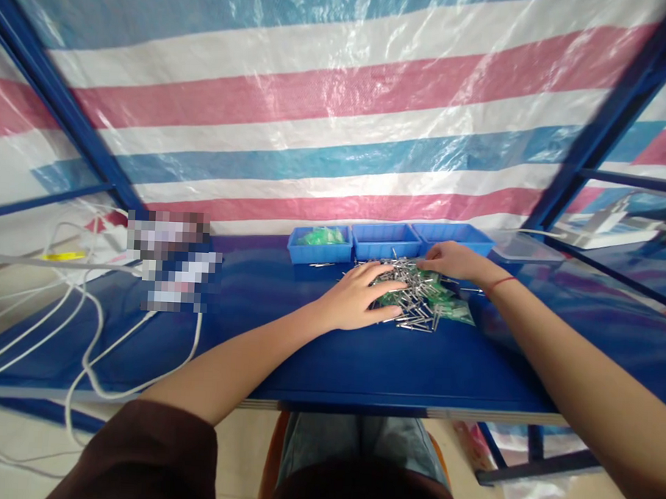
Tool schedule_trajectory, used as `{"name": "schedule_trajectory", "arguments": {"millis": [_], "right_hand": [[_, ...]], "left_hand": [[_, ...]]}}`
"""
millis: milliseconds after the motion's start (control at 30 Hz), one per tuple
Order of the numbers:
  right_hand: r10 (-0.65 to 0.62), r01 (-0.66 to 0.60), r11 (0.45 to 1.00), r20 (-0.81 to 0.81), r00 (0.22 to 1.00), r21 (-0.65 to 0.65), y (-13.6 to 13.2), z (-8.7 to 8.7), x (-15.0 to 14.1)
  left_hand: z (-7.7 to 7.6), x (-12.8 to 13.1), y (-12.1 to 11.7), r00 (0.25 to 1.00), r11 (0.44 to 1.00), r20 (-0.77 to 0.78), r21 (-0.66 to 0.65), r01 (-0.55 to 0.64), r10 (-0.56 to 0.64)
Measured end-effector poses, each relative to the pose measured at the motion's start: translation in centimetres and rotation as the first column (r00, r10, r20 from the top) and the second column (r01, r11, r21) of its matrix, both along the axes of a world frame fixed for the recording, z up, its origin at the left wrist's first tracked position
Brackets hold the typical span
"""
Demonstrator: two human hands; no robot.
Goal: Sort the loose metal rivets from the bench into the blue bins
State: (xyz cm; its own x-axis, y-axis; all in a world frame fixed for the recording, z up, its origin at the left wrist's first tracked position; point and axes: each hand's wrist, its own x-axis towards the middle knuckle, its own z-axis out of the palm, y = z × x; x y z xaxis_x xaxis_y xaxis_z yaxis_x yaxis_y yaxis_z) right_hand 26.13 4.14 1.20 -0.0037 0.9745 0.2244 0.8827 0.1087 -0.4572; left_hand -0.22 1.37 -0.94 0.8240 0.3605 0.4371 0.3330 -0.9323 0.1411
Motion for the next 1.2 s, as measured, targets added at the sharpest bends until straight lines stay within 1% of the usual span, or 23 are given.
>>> {"name": "schedule_trajectory", "arguments": {"millis": [100, 167, 233, 267, 333, 400, 467, 533, 567, 600, 667, 700, 733, 800, 867, 933, 1000, 1033, 1067, 1100, 1133, 1167, 1200], "right_hand": [[-0.085, 0.088, 0.995, -0.082, 0.993, 0.038, -0.7, 0.7, -0.3], [-0.111, 0.129, 0.98, -0.115, 0.987, 0.154, -1.7, 1.7, -0.8], [-0.082, 0.128, 0.96, -0.187, 0.979, 0.248, -2.9, 2.7, -1.9], [-0.03, 0.099, 0.96, -0.254, 0.967, 0.264, -3.5, 3.1, -2.6], [0.137, -0.037, 0.97, -0.42, 0.897, 0.239, -4.5, 3.4, -4.2], [0.294, -0.21, 0.954, -0.521, 0.801, 0.215, -5.2, 3.2, -5.8], [0.4, -0.334, 0.916, -0.553, 0.731, 0.22, -5.4, 2.6, -7.1], [0.442, -0.374, 0.896, -0.551, 0.708, 0.239, -5.3, 1.9, -7.9], [0.437, -0.356, 0.899, -0.547, 0.714, 0.254, -5.3, 1.7, -8.1], [0.412, -0.313, 0.911, -0.546, 0.73, 0.269, -5.3, 1.6, -8.2], [0.324, -0.207, 0.941, -0.545, 0.773, 0.267, -5.4, 1.5, -8.4], [0.277, -0.172, 0.957, -0.553, 0.786, 0.235, -5.5, 1.6, -8.6], [0.238, -0.162, 0.97, -0.572, 0.785, 0.182, -5.7, 1.8, -8.8], [0.187, -0.202, 0.978, -0.647, 0.74, 0.052, -6.2, 2.0, -9.4], [0.164, -0.259, 0.966, -0.728, 0.666, -0.019, -6.5, 2.0, -10.0], [0.172, -0.297, 0.955, -0.776, 0.606, -0.021, -6.4, 1.7, -10.3], [0.198, -0.3, 0.954, -0.789, 0.581, 0.019, -6.2, 1.3, -10.1], [0.219, -0.281, 0.958, -0.777, 0.59, 0.057, -6.0, 1.2, -9.9], [0.249, -0.248, 0.962, -0.743, 0.622, 0.115, -5.9, 1.1, -9.6], [0.282, -0.207, 0.959, -0.677, 0.68, 0.191, -5.8, 1.1, -9.4], [0.308, -0.169, 0.944, -0.579, 0.755, 0.282, -5.8, 1.2, -9.1], [0.324, -0.149, 0.913, -0.454, 0.83, 0.379, -5.9, 1.3, -8.8], [0.331, -0.157, 0.868, -0.312, 0.891, 0.47, -6.1, 1.5, -8.6]], "left_hand": [[0.2, 0.0, -0.1, 0.998, 1.0, 0.063, 0.015, 0.012, -0.013], [0.2, 0.1, -0.2, 0.99, 1.0, 0.144, -0.003, 0.0, 0.0], [0.2, 0.2, -0.1, 0.966, 0.997, 0.251, -0.061, -0.043, 0.057], [0.1, 0.3, 0.0, 0.947, 0.992, 0.306, -0.103, -0.067, 0.096], [-0.2, 0.5, 0.5, 0.894, 0.975, 0.414, -0.199, -0.094, 0.171], [-0.4, 0.6, 1.0, 0.84, 0.947, 0.497, -0.316, -0.059, 0.218], [-0.4, 0.6, 1.5, 0.813, 0.901, 0.53, -0.433, 0.014, 0.242], [-0.3, 0.5, 1.8, 0.812, 0.865, 0.525, -0.499, 0.051, 0.255], [-0.1, 0.4, 1.9, 0.807, 0.865, 0.525, -0.501, 0.037, 0.27], [0.1, 0.3, 1.9, 0.795, 0.876, 0.531, -0.482, -0.001, 0.293], [0.5, 0.0, 1.9, 0.751, 0.914, 0.57, -0.391, -0.11, 0.334], [0.7, -0.2, 1.8, 0.732, 0.932, 0.593, -0.323, -0.163, 0.334], [1.0, -0.4, 1.8, 0.733, 0.949, 0.606, -0.241, -0.202, 0.309], [1.3, -0.7, 1.6, 0.788, 0.972, 0.578, -0.05, -0.228, 0.214], [1.4, -0.9, 1.4, 0.856, 0.971, 0.5, 0.107, -0.216, 0.135], [1.4, -0.9, 1.1, 0.889, 0.962, 0.445, 0.18, -0.207, 0.108], [1.4, -0.8, 0.9, 0.889, 0.964, 0.445, 0.176, -0.201, 0.105], [1.5, -0.7, 0.8, 0.881, 0.97, 0.461, 0.146, -0.195, 0.107], [1.6, -0.7, 0.8, 0.866, 0.978, 0.485, 0.09, -0.187, 0.121], [1.7, -0.6, 0.9, 0.845, 0.984, 0.513, 0.0, -0.176, 0.151], [1.8, -0.5, 1.0, 0.821, 0.98, 0.536, -0.124, -0.156, 0.198], [1.9, -0.5, 1.2, 0.801, 0.954, 0.542, -0.275, -0.118, 0.255], [2.0, -0.4, 1.4, 0.791, 0.898, 0.527, -0.435, -0.063, 0.311]]}}
